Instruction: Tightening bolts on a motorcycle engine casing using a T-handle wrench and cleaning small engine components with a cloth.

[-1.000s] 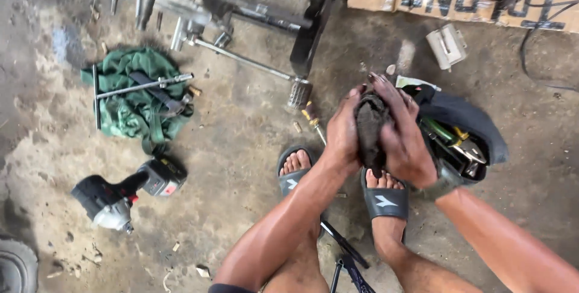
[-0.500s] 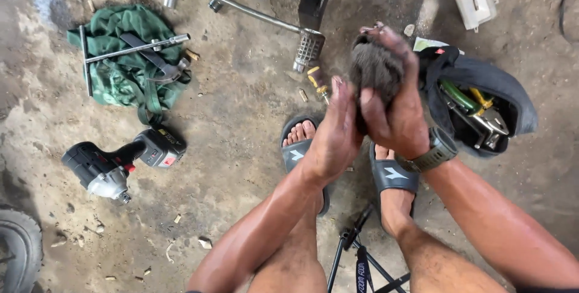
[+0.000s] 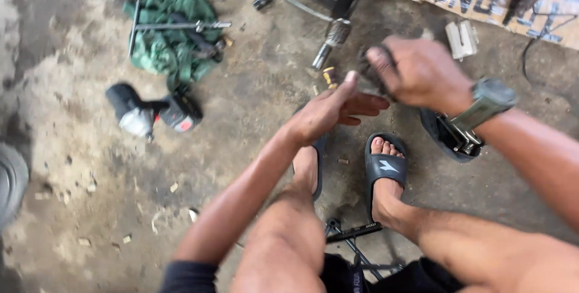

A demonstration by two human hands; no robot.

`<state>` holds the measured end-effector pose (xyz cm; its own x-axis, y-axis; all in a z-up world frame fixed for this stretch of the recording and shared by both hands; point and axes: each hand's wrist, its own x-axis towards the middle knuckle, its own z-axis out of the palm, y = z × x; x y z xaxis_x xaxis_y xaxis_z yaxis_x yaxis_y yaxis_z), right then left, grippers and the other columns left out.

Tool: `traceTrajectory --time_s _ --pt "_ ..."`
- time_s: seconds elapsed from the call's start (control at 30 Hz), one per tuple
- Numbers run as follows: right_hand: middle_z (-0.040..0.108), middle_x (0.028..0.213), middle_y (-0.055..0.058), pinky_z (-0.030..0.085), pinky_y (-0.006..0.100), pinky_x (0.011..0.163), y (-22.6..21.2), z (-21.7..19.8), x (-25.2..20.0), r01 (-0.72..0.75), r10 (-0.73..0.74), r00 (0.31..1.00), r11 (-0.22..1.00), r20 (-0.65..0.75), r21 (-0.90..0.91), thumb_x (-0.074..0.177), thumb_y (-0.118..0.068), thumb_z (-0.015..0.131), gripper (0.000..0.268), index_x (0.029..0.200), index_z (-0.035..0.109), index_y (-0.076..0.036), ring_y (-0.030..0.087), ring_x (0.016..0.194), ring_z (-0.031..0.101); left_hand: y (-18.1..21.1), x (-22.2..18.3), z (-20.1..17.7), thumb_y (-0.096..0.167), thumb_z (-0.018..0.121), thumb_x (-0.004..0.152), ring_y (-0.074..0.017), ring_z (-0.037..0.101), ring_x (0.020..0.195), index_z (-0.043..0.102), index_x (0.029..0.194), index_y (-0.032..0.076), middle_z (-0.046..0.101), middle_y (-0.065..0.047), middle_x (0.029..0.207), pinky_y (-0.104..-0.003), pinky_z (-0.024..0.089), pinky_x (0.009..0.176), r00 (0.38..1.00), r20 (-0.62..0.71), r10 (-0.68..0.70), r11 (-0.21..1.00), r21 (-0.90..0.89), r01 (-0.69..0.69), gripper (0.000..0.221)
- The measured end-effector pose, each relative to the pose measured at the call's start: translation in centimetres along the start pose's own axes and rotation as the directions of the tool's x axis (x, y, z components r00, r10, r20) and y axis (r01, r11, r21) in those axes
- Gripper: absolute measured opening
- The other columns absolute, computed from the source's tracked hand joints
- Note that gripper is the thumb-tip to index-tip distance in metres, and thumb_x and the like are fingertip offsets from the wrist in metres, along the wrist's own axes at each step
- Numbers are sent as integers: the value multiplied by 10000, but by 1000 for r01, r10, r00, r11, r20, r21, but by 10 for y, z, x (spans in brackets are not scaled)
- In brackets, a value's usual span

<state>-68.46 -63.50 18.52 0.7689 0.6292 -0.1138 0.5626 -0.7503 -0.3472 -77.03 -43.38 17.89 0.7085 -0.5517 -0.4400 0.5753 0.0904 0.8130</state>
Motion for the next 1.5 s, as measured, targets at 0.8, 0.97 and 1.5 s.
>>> traceTrajectory --time_s 0.8,0.97,1.5 --pt "458 1442 338 258 648 1171 -308 173 124 38 -81 995 864 64 502 1079 -297 444 560 1525 372 35 500 1398 401 -89 -174 -179 536 320 1052 -437 297 1491 148 1634 33 160 -312 1645 -561 378 1176 716 -696 51 624 -538 -567 788" --pt "495 1441 299 333 545 1156 -276 212 137 96 -71 995 847 -67 523 1075 -162 465 512 1552 380 6 439 1377 456 -100 -149 -185 525 403 1049 -310 175 1558 279 1585 -50 172 -276 1664 -467 146 1276 703 -711 28 510 -595 -621 796" --pt "283 1605 170 96 514 1274 -207 245 133 -31 242 914 842 -326 538 1151 -301 455 475 1553 321 -87 323 1532 202 -148 -88 -175 443 253 1093 -505 -60 1528 49 1554 -191 -94 -386 1645 -603 -26 1251 675 -575 462 719 -203 -665 810"
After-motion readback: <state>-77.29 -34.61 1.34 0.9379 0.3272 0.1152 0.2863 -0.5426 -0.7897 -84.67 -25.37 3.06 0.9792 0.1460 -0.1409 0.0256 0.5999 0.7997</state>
